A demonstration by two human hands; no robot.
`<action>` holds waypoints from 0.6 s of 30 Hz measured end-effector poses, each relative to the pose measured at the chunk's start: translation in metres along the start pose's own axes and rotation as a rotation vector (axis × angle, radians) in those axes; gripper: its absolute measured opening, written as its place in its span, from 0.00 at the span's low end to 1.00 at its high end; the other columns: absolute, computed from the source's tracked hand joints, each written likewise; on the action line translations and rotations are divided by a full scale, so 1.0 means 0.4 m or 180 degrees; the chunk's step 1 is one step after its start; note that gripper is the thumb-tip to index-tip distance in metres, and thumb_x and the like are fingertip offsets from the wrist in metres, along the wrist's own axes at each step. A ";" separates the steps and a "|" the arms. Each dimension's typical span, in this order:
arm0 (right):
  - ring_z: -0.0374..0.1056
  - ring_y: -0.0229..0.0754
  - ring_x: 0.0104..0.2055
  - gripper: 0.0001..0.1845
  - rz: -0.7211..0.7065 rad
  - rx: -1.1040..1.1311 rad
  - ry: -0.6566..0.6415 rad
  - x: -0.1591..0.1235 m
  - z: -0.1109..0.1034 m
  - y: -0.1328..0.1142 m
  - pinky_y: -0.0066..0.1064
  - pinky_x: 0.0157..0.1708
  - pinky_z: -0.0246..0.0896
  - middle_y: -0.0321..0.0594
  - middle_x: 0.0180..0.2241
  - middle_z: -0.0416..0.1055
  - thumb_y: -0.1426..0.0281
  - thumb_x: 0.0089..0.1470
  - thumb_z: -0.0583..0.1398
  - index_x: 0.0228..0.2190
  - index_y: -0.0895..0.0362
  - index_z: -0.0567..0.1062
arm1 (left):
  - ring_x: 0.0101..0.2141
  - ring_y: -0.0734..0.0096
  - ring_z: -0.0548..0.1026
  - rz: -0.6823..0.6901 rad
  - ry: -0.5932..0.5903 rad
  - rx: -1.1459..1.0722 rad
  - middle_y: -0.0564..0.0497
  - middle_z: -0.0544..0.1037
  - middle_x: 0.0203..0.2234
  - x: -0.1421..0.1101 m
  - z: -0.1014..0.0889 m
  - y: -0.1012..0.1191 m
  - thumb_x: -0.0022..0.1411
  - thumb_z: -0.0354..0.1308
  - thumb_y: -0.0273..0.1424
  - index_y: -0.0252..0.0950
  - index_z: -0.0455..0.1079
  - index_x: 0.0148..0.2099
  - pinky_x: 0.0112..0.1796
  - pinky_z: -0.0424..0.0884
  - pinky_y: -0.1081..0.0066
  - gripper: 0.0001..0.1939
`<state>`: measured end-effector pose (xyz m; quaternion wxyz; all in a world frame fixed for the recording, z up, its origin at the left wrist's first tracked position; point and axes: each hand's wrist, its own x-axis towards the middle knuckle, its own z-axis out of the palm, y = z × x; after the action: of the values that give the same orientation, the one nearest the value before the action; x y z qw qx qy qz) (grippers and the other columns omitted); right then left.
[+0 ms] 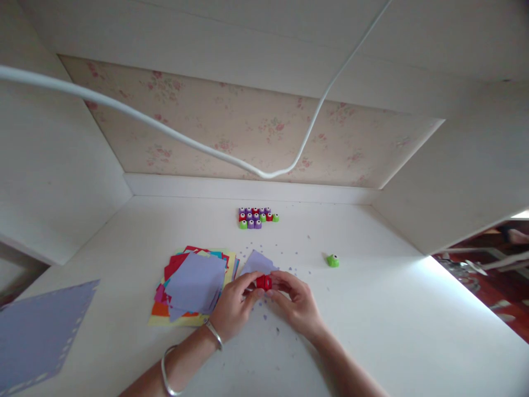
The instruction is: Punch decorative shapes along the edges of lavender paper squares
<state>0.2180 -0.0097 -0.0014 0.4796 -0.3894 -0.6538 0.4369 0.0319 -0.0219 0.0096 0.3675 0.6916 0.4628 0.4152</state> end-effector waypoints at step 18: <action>0.73 0.44 0.45 0.08 -0.0876 -0.0755 -0.0153 0.002 -0.012 -0.041 0.39 0.44 0.72 0.46 0.41 0.76 0.73 0.57 0.61 0.39 0.54 0.77 | 0.45 0.65 0.76 0.0022 -0.0138 -0.0067 0.45 0.75 0.49 -0.002 -0.006 0.018 0.67 0.52 0.39 0.41 0.68 0.56 0.42 0.76 0.69 0.17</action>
<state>0.2210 -0.0131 0.0153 0.4698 -0.3395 -0.7591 0.2962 0.0318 -0.0246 0.0167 0.3833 0.6981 0.4480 0.4062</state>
